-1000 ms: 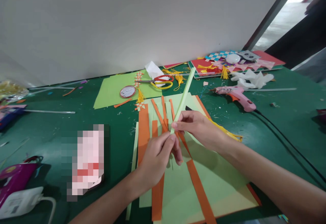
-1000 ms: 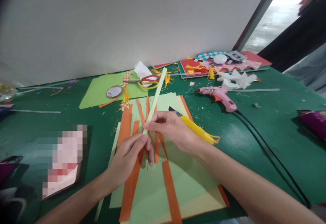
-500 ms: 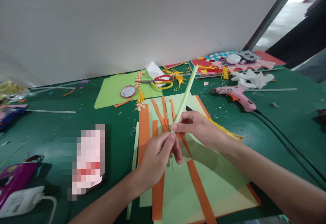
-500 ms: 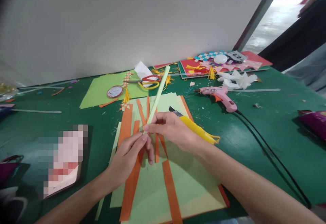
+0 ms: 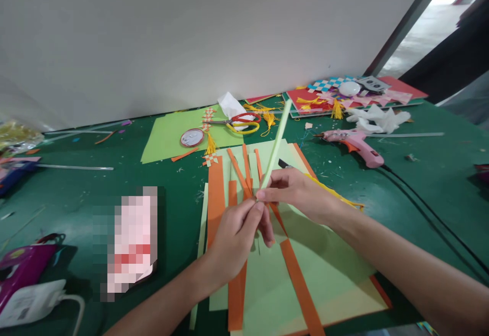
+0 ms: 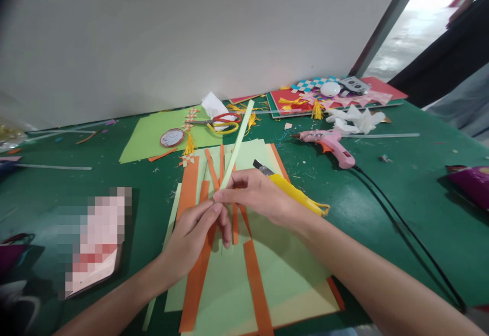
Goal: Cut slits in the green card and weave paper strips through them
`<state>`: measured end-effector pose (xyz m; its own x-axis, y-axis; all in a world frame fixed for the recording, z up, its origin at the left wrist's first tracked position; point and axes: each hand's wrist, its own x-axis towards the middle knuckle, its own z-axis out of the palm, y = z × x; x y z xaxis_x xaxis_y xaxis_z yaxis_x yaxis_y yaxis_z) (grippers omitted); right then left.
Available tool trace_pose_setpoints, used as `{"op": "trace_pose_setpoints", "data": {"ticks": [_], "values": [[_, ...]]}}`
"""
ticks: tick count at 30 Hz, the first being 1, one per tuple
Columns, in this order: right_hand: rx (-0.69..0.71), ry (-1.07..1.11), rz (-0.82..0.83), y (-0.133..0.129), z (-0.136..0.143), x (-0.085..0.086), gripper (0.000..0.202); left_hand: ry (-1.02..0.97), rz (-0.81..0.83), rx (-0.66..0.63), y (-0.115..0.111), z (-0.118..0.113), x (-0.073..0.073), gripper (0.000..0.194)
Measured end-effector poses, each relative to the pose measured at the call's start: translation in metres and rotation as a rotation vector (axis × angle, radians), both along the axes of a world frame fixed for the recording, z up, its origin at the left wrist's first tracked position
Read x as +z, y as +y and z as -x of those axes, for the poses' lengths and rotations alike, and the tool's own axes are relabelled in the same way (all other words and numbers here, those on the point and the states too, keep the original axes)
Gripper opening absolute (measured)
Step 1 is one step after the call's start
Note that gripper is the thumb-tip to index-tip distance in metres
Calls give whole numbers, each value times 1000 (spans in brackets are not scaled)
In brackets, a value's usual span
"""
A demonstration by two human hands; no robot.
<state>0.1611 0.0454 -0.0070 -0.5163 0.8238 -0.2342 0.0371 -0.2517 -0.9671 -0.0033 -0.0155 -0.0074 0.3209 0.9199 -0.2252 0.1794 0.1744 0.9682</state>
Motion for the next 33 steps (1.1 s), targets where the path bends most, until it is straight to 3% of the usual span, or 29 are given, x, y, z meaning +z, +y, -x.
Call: {"op": "trace_pose_setpoints", "data": {"ticks": [5,33], "values": [[-89,-49,-72,2,-2,-4,31,-1,-7,1,1,0,-1,38],[-162,151,-110,9,-8,-1,25,102,-125,89,-2,0,1,32]]}}
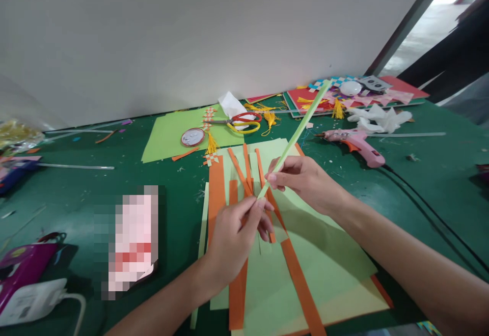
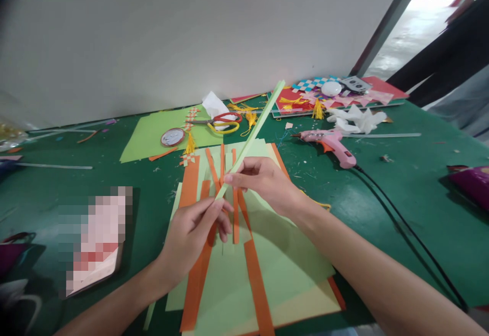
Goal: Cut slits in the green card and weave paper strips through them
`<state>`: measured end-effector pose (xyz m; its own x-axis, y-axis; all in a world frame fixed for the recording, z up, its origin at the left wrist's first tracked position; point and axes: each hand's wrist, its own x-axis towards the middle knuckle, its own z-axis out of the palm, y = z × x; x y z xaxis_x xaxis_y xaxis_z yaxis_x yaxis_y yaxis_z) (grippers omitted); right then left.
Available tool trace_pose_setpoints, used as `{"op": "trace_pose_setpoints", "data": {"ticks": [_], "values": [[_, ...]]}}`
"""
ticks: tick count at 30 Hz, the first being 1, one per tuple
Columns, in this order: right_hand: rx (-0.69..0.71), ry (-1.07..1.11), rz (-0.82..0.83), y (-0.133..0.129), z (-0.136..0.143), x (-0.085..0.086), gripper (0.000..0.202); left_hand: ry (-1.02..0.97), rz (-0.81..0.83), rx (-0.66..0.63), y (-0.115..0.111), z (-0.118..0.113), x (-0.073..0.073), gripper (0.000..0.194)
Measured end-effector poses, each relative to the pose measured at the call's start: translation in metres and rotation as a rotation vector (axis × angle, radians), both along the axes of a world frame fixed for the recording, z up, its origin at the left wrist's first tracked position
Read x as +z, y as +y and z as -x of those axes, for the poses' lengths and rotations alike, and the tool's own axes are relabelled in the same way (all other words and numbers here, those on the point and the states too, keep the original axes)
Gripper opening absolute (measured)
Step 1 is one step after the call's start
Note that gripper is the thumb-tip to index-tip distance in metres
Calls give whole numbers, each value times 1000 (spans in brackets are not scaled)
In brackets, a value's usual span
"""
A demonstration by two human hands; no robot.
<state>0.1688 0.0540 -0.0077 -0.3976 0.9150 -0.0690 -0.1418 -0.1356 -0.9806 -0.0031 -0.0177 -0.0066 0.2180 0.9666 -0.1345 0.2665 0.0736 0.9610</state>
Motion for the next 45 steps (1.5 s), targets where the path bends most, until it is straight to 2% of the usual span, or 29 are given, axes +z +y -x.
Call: {"op": "trace_pose_setpoints", "data": {"ticks": [6,13,16,19,21,25,28,31,36,40,45], "values": [[-14,27,-3,0,1,2,23,159,-204,15,-3,1,-2,30],[-21,53,7,-1,1,1,23,239,-302,31,-1,2,-1,31],[-28,65,-1,1,-1,1,21,155,-247,29,0,2,-1,32],[-21,88,0,3,-4,1,21,-87,-68,13,1,2,-1,50],[22,86,7,3,-6,2,22,-276,82,-18,3,3,0,55],[143,76,-2,2,-4,1,23,-515,285,-121,7,4,1,39],[157,82,-24,1,-3,0,21,-546,319,-132,8,5,1,30],[189,48,-33,1,-3,1,21,-494,302,-52,9,3,2,24],[181,-211,-72,-2,-2,4,28,-327,244,71,10,-1,8,22],[184,-285,-98,-2,-2,3,31,-325,194,52,9,0,7,26],[231,-151,-70,0,-2,0,26,-464,259,-21,9,3,0,36]]}}
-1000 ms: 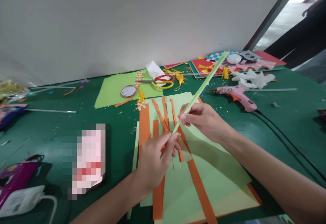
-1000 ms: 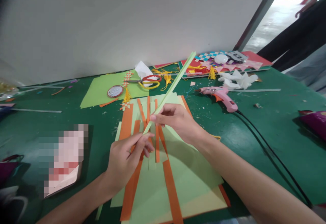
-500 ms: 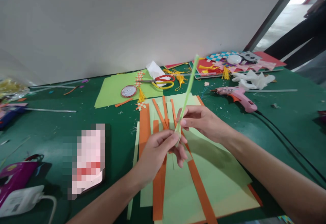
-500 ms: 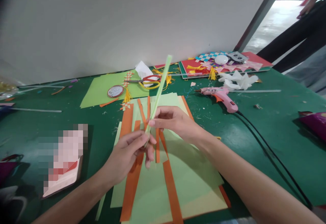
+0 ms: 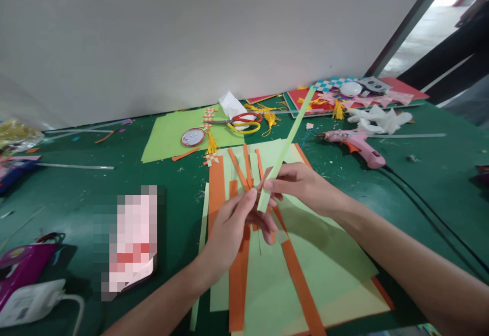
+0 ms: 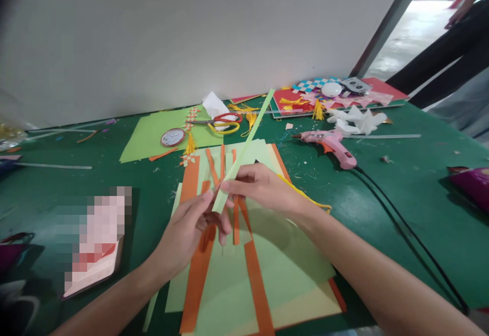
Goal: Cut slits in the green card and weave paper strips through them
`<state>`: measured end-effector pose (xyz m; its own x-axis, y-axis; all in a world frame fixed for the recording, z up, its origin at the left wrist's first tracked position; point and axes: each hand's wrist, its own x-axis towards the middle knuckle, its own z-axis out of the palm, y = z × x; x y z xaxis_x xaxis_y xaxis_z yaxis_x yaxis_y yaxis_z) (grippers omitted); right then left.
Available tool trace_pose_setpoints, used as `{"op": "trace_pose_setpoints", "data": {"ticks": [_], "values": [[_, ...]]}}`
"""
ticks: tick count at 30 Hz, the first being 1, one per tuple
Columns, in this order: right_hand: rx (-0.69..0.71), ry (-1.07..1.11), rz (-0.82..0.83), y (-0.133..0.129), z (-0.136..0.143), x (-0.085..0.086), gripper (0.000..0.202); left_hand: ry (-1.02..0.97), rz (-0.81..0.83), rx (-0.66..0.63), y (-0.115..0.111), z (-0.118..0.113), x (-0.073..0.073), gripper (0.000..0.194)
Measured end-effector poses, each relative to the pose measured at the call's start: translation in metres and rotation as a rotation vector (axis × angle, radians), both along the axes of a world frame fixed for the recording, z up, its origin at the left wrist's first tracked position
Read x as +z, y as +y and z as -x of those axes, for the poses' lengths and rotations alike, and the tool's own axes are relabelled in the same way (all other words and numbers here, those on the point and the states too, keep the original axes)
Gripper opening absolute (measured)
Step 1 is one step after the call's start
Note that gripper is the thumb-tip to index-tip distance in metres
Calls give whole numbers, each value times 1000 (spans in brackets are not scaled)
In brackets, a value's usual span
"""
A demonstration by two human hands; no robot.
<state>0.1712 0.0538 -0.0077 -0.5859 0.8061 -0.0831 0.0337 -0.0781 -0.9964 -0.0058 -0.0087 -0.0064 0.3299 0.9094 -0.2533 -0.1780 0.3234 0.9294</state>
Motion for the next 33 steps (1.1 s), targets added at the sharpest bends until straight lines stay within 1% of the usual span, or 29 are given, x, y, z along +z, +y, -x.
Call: {"op": "trace_pose_setpoints", "data": {"ticks": [4,7,10,14,17,19,23,26,29,33], "values": [[29,87,15,0,0,1,27,-38,36,-7,1,1,-1,27],[40,115,18,-1,0,2,26,-50,56,-2,2,1,0,30],[63,148,25,-1,1,2,24,-106,96,-33,3,2,1,33],[72,168,27,-1,1,2,21,-159,135,-49,4,2,2,33],[67,138,26,-1,1,2,21,-140,123,-25,5,2,2,31],[62,95,11,-1,1,3,26,-116,115,-13,5,1,1,30],[-10,-121,-53,-2,1,3,41,-38,78,36,3,1,0,27],[-67,-262,-110,-3,2,4,41,47,23,74,2,1,1,25],[-104,-257,-121,-4,4,3,40,113,-14,81,2,1,3,26],[-104,-216,-134,-4,5,0,39,145,-31,84,2,-1,4,25]]}}
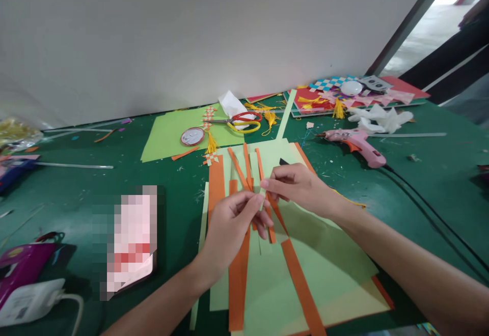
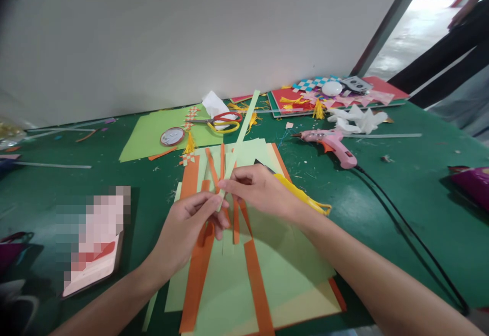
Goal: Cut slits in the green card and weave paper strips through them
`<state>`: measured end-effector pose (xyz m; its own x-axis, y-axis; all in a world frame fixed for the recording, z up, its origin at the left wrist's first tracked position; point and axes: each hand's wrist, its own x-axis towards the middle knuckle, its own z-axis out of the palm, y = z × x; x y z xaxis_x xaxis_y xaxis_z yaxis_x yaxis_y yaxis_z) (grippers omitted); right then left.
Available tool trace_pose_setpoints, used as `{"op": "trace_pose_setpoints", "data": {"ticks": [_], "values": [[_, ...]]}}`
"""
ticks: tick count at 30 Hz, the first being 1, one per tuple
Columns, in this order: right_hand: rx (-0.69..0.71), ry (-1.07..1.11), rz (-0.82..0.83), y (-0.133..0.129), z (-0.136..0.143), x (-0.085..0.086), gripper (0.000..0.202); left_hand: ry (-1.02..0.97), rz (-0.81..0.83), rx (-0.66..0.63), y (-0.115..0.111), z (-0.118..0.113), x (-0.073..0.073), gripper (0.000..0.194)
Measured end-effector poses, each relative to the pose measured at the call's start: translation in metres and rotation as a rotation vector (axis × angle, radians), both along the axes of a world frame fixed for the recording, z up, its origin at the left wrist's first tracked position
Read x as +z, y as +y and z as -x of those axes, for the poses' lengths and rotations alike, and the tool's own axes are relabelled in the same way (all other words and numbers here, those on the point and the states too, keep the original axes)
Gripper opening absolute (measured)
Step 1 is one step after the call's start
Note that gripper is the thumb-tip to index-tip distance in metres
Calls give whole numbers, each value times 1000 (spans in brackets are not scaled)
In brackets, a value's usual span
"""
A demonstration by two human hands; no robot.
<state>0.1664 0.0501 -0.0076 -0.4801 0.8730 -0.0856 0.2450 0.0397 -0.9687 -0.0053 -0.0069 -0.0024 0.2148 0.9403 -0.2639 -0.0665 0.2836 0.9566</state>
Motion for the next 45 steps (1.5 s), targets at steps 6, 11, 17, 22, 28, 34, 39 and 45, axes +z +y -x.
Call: {"op": "trace_pose_setpoints", "data": {"ticks": [6,11,17,22,28,34,39,45], "values": [[9,23,-56,-1,0,-3,43,55,-8,24,-2,-1,3,24],[4,30,-59,-3,2,-3,43,96,-14,35,-2,-2,5,23],[-27,38,-84,-3,3,-6,42,40,14,41,-1,-2,1,27],[-50,62,-43,-2,1,-5,40,-81,47,-11,-1,0,-4,32],[113,249,115,-1,-2,2,31,-340,156,-62,1,1,-6,40],[88,231,118,0,-2,-1,30,-286,168,-126,2,0,-5,42],[131,241,149,-1,-3,0,31,-181,111,-125,1,-1,-4,46],[77,111,124,0,-3,2,37,1,5,-100,-2,-3,4,32]]}}
